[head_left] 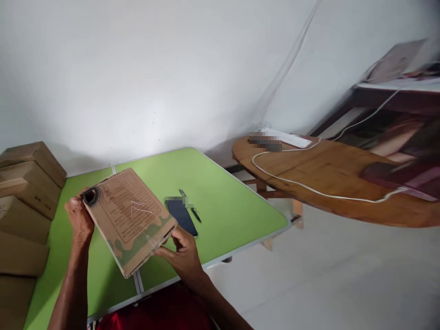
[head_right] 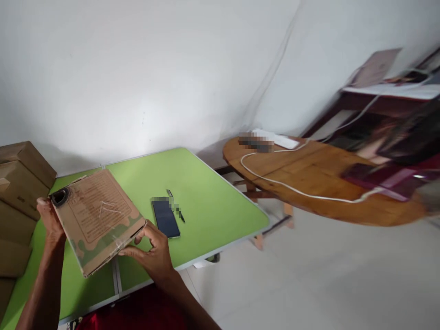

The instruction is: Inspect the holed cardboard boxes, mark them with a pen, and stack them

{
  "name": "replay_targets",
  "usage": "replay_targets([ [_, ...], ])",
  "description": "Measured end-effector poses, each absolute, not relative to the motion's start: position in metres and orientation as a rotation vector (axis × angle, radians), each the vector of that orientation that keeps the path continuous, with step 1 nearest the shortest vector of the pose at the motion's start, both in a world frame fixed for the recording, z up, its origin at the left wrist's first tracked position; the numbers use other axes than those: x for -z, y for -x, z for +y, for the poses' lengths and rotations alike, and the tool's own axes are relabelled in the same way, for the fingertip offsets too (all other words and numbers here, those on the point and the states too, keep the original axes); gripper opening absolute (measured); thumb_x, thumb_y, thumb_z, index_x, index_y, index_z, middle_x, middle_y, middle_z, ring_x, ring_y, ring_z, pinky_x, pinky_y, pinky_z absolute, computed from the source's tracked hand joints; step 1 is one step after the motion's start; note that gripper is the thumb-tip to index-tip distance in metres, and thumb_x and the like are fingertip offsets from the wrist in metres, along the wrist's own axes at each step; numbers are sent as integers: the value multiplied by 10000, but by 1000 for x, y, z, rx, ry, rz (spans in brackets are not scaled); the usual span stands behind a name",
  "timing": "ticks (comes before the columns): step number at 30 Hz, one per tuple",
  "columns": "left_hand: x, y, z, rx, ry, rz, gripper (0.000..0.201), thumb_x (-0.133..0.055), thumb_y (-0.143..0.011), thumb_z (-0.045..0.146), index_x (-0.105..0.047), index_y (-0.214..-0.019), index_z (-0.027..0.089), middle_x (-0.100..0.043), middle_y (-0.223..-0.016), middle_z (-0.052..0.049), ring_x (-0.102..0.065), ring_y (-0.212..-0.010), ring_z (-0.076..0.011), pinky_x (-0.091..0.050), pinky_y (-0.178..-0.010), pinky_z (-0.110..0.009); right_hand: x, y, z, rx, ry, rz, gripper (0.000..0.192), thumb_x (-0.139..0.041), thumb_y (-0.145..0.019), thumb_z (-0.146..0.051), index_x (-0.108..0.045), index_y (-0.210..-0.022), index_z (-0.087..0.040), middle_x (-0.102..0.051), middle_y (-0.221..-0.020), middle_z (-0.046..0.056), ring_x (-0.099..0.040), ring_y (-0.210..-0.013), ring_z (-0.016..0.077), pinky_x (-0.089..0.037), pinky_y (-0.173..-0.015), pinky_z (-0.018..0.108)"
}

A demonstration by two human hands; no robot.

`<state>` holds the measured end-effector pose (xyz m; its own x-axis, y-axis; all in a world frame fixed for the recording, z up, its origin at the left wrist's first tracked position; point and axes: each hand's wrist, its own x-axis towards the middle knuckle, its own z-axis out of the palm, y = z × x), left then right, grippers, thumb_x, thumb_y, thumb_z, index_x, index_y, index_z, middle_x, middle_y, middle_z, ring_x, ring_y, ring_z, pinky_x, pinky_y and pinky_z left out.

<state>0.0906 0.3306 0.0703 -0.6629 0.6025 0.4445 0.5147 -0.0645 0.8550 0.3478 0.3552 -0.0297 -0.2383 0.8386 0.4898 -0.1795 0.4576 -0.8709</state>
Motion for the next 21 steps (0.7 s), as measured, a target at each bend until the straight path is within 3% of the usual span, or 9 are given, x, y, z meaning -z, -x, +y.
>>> replay_targets([
  [3,-83,-111,342,-1862,-1316,2062,736,-484,-965,940,-445,-626,288,-499,-620,-17,-659,-764,-252,-596,-700,-394,44,-342,357,-910,676,-1482,397,-954,-883,-475,-661,-710,-269,-770,-799,26,-696,-743,235,-591,-711,366],
  [5,-89,-123,341,-1819,-1386,1991,699,-533,-962,916,-614,-742,257,-675,-807,-66,-735,-979,-310,-635,-823,-418,52,-340,356,-861,697,-1483,307,-910,-923,-443,-713,-748,-285,-810,-853,53,-744,-800,268,-624,-741,398],
  [7,-91,-130,334,-1739,-1470,1851,725,-618,-917,900,-769,-1159,234,-774,-1251,-135,-698,-1324,-395,-633,-1028,-486,57,-342,354,-864,689,-1512,207,-877,-954,-444,-785,-839,-298,-846,-944,85,-782,-882,304,-651,-799,440],
  [9,-91,-133,322,-1652,-1485,1713,910,-742,-854,832,-631,-1555,262,-654,-1582,-165,-597,-1506,-450,-595,-1143,-550,58,-351,351,-916,616,-1555,238,-827,-991,-524,-828,-928,-295,-861,-1059,121,-805,-970,338,-663,-856,480],
  [10,-91,-134,316,-1619,-1463,1672,976,-793,-833,779,-557,-1640,285,-609,-1643,-164,-588,-1519,-461,-593,-1152,-565,56,-357,351,-957,564,-1561,324,-765,-1025,-594,-831,-944,-287,-860,-1097,135,-811,-1005,351,-662,-869,494],
  [14,-89,-140,296,-1587,-1424,1664,878,-809,-877,657,-548,-1658,351,-614,-1654,-118,-619,-1489,-456,-614,-1137,-582,29,-380,357,-1081,556,-1436,619,-498,-1084,-818,-788,-1043,-273,-826,-1239,157,-804,-1138,374,-654,-910,513],
  [16,-87,-148,291,-1579,-1519,1695,833,-816,-900,624,-560,-1652,372,-593,-1697,-99,-578,-1544,-458,-573,-1208,-611,5,-382,363,-1152,648,-1340,613,-619,-1027,-832,-726,-1304,-295,-738,-1495,164,-744,-1339,388,-646,-1029,533],
  [18,-84,-158,287,-1538,-1663,1727,806,-828,-918,585,-564,-1655,389,-564,-1739,-88,-521,-1606,-456,-507,-1285,-642,-21,-377,367,-1268,698,-1318,770,-801,-949,-748,-574,-1552,-327,-600,-1692,156,-637,-1518,387,-598,-1170,546],
  [21,-82,-174,282,-1519,-1779,1755,740,-805,-954,553,-585,-1645,404,-577,-1726,-76,-500,-1622,-451,-440,-1340,-677,-53,-370,367,-1389,720,-1391,908,-905,-908,-610,-484,-1658,-321,-608,-1679,132,-604,-1554,359,-530,-1276,521],
])
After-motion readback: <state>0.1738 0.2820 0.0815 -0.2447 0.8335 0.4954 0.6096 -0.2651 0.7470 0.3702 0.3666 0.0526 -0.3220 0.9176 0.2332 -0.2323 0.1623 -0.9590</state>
